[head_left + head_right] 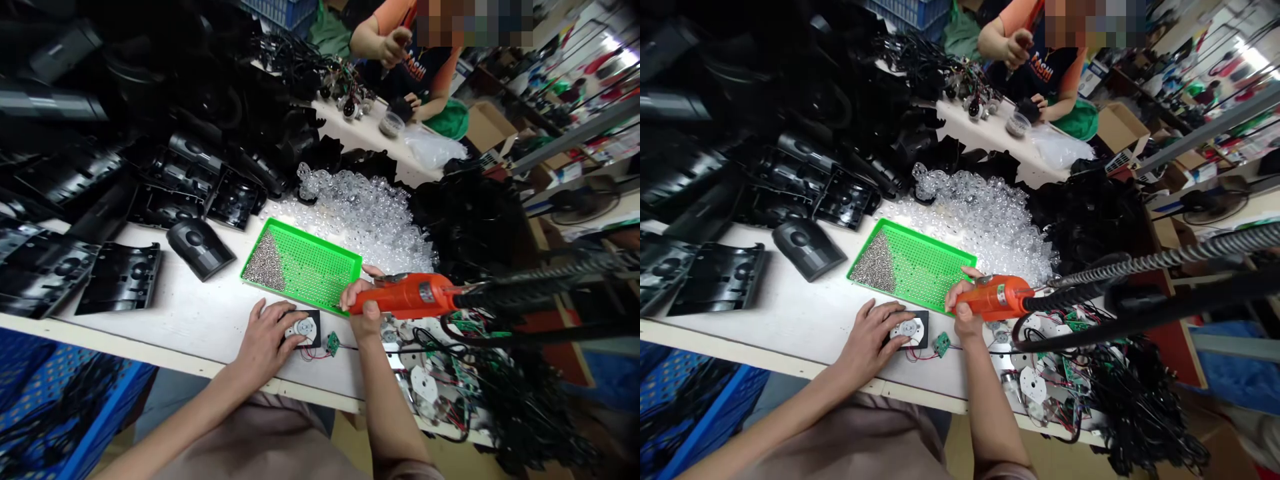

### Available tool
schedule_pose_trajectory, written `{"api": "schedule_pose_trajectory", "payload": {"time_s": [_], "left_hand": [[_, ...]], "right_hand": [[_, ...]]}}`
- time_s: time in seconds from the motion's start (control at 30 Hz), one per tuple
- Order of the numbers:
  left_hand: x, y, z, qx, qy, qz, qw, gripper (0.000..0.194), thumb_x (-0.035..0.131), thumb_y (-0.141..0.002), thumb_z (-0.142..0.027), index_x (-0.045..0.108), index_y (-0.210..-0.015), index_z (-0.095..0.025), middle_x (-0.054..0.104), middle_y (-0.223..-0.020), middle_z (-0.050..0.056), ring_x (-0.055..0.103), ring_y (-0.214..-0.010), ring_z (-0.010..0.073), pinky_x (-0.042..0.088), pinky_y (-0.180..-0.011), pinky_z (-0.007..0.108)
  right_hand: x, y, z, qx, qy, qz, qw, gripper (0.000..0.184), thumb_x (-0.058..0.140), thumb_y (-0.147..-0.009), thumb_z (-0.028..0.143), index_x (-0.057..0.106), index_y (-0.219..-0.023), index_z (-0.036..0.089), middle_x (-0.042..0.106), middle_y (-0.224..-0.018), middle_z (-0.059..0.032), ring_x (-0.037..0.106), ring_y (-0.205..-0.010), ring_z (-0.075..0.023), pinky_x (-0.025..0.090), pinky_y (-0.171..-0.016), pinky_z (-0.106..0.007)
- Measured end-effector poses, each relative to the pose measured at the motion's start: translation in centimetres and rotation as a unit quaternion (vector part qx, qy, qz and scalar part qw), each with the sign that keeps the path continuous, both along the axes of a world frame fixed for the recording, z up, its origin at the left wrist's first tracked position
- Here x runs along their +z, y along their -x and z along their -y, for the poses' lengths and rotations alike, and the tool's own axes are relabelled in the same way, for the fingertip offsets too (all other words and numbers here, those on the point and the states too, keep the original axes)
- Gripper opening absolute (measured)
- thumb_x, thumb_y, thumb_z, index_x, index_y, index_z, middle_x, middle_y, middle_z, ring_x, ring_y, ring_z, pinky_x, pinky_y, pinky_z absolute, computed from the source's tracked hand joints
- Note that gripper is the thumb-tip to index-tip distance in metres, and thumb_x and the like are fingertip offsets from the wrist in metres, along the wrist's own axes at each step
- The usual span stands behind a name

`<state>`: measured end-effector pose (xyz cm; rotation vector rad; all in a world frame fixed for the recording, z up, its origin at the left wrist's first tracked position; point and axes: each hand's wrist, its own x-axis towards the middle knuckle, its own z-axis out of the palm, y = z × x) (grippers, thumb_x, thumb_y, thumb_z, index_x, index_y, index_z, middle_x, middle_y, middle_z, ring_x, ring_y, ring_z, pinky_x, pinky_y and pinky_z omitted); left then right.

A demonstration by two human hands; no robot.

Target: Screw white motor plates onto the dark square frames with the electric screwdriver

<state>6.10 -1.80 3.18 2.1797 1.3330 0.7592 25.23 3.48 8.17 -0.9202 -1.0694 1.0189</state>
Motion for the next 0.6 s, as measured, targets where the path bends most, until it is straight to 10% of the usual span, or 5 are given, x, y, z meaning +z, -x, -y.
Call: {"api": "schedule_pose_trajectory", "payload": {"time_s": [0.23,0.6], "left_hand": [[-0.1,0.0,0.0,0.003,0.004,0.006,1.000,0.028,0.047,-0.096,-0.038,0.061,-0.118,-0.027,0.064,-0.115,0.007,0.056,-0.113,0.0232,0.021,-0.108,0.047],[0.2,-0.1,0.1,-0.002,0.017,-0.002,1.000,0.029,0.049,-0.095,-0.037,0.061,-0.119,-0.026,0.064,-0.116,0.008,0.056,-0.112,0.0239,0.021,-0.108,0.049]], "right_hand": [[-1.1,-0.2,-0.2,0.022,-0.010,0.021,1.000,0.046,0.066,-0.073,0.056,0.053,-0.104,0.025,0.045,-0.052,0.0092,0.041,-0.039,-0.0106,0.036,-0.039,-0.023],[4.9,2.8,2.8,0.006,-0.008,-0.059,0.998,0.072,0.061,-0.070,0.073,0.046,-0.127,0.033,0.042,-0.048,0.0111,0.034,-0.032,-0.0098,0.036,-0.035,-0.024]]}}
